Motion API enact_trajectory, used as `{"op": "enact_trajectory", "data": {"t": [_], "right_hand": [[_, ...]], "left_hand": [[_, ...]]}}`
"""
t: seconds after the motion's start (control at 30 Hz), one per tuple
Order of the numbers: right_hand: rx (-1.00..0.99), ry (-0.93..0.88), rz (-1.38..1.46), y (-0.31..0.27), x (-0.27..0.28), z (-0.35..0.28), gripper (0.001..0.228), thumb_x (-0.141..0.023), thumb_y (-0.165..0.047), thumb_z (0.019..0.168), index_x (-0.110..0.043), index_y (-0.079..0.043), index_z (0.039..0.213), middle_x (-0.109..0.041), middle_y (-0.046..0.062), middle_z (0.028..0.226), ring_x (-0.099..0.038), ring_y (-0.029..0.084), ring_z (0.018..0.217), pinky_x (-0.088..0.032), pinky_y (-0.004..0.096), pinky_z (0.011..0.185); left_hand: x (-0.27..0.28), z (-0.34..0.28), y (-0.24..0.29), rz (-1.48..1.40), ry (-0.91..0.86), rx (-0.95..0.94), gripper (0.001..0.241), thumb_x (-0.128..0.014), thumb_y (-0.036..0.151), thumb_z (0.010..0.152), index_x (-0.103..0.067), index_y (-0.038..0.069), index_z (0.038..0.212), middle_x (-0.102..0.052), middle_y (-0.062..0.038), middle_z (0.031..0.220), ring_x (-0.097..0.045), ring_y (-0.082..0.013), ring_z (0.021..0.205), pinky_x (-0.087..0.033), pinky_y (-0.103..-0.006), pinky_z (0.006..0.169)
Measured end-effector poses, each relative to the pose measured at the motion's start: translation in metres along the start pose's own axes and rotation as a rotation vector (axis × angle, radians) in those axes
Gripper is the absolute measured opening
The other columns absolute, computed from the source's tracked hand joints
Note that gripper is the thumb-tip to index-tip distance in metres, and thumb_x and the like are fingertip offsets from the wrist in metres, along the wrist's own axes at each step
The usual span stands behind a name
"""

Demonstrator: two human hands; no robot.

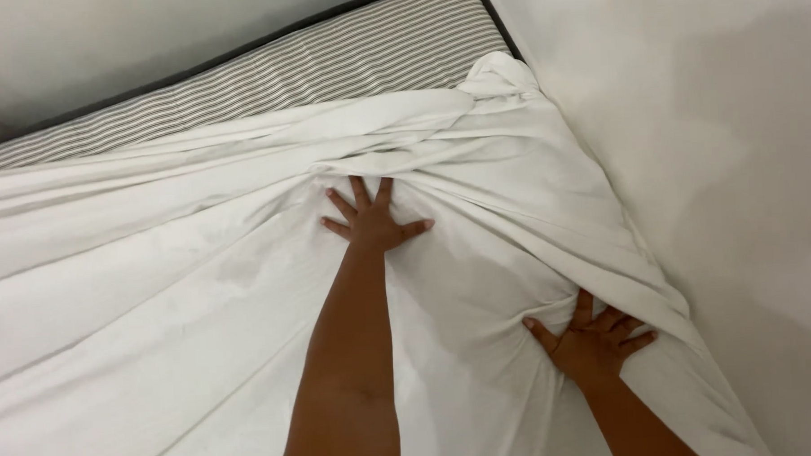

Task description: The person spreads a white fitted sheet over a mattress, smoothing the fabric and tucking the corners. They briefly move a patterned pillow aside to reach the mattress edge, then return it. Finally, they place a yellow towel on the bed.

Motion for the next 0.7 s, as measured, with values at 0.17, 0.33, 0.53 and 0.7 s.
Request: {"op": "enact_trajectory", "data": {"t": [0.17,0.33,0.53,0.7], "right_hand": [[-0.034,-0.04,-0.077,-0.007,0.011,-0.005,0.143,-0.042,-0.103,0.062,0.029,-0.024,0.158,0.027,0.034,0.157,0.026,0.058,0.142,0.016,0.079,0.1],[-0.039,-0.143,-0.154,-0.016,0.041,-0.012,0.143,-0.042,-0.104,0.062,0.029,-0.024,0.157,0.025,0.033,0.159,0.019,0.061,0.142,0.005,0.081,0.101],[0.135,-0.154,-0.276,-0.009,0.071,0.013,0.142,-0.051,-0.1,0.062,0.009,-0.018,0.161,-0.005,0.032,0.162,-0.02,0.057,0.143,-0.032,0.072,0.104],[0.281,-0.187,-0.304,-0.044,0.155,0.039,0.096,-0.059,-0.081,0.071,-0.049,-0.014,0.14,-0.055,0.016,0.141,-0.057,0.036,0.126,-0.049,0.052,0.103]], "left_hand": [[0.011,0.028,0.006,0.076,-0.078,0.016,0.137,-0.076,0.086,0.058,-0.005,0.038,0.165,0.028,-0.008,0.17,0.039,-0.0501,0.145,0.015,-0.0825,0.108],[0.013,0.039,0.009,0.136,-0.186,0.059,0.137,-0.07,0.089,0.061,0.0,0.035,0.165,0.027,-0.009,0.17,0.041,-0.0512,0.145,0.015,-0.084,0.107],[0.021,0.05,0.012,0.159,-0.223,0.058,0.141,-0.07,0.088,0.062,0.008,0.032,0.165,0.031,-0.01,0.17,0.043,-0.0517,0.143,0.016,-0.084,0.106],[0.013,0.065,0.008,0.188,-0.223,0.037,0.142,-0.067,0.091,0.064,0.011,0.028,0.165,0.031,-0.014,0.169,0.042,-0.0536,0.142,0.015,-0.0837,0.107]]}}
Point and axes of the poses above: each hand's wrist, its own z-axis towards the middle knuckle, its own x-axis out of the back of the hand, y = z × x, the point moved 2 cm from there along z, towards the middle knuckle
